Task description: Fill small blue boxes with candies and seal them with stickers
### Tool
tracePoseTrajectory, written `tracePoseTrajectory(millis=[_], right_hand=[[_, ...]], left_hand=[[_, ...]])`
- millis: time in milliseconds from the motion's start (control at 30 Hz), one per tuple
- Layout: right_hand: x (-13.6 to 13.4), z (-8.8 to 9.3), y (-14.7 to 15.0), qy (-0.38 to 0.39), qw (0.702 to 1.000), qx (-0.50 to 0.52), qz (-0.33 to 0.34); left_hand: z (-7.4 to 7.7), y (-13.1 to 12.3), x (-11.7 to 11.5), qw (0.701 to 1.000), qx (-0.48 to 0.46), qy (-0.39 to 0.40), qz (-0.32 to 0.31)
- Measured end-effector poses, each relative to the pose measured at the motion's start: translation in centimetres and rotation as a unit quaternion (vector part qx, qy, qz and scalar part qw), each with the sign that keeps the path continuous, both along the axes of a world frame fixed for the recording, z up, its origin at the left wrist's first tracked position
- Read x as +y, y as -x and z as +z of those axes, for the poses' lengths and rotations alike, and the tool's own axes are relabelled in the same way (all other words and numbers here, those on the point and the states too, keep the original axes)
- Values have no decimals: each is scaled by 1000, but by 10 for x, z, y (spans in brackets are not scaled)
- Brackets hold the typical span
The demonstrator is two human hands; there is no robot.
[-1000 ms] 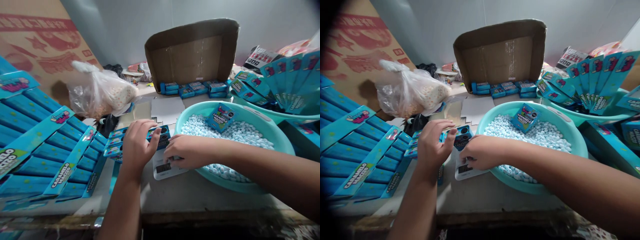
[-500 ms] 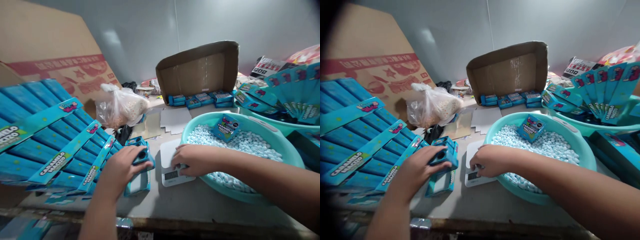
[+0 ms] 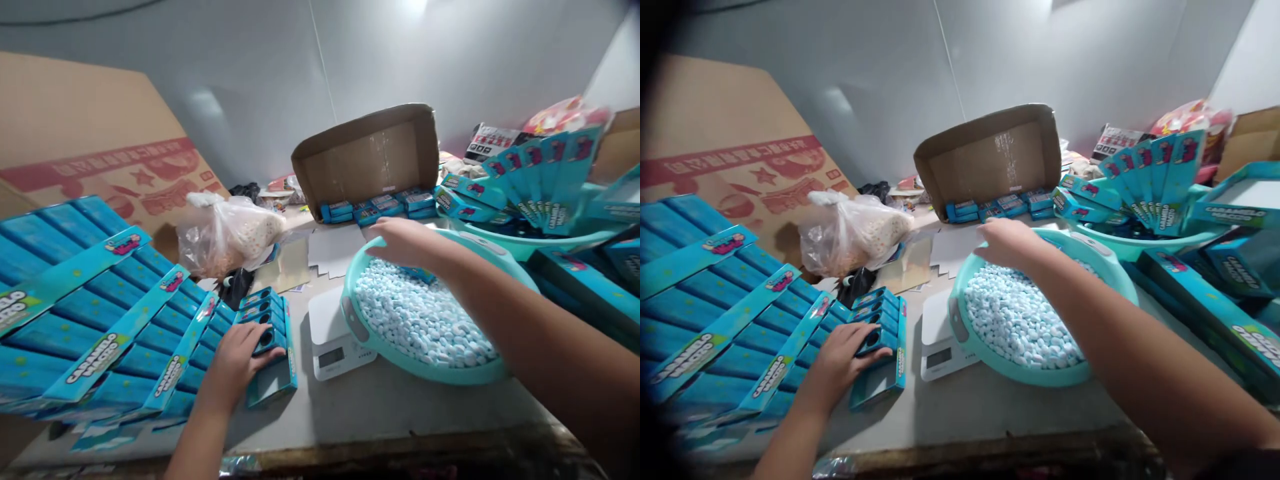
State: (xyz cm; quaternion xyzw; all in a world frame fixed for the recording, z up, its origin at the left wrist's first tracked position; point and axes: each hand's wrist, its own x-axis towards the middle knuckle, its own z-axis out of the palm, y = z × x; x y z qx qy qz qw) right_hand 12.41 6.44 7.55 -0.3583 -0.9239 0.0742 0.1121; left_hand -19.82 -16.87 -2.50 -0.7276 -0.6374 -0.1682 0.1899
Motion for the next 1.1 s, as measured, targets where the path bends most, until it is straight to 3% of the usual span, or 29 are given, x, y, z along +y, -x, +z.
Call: tracePoseTrajectory(millis=[133,233,300,367,467,533,667,733,800,933,1033,1100], right_hand=[[38,-5,-30,30,979,-57,-193],[54,-14,-39,73,964,-95,-237],[58,-20,-40,89,961,-116,-234],[57,-23,-36,90,959,-129,-234],[54,-24,-30,88,951,-143,-259],[51,-21,-25,85,948,-155,-266],[43,-9,-21,84,950,-182,-238],[37,-2,-22,85,949,-194,-233],[30,3,-24,67,959,-186,-204],[11,10,-20,-83,993,-46,-71],[-11,12,-3,-180,980,76,41],[-30,11,14,-193,965,120,129]], left_hand=[[-18,4,-1,994,21,-94,58],[-21,5,-6,989,33,-107,97],[-15,0,-8,984,32,-125,123],[-4,-15,-7,964,-12,-219,148],[15,-52,10,896,-188,-382,127],[28,-80,31,881,-292,-362,81],[41,-111,76,914,-305,-261,47],[36,-113,89,928,-291,-232,26],[23,-112,94,923,-302,-239,23],[2,-111,95,895,-359,-265,12],[3,-115,98,899,-371,-229,-45],[7,-118,100,924,-335,-175,-56]])
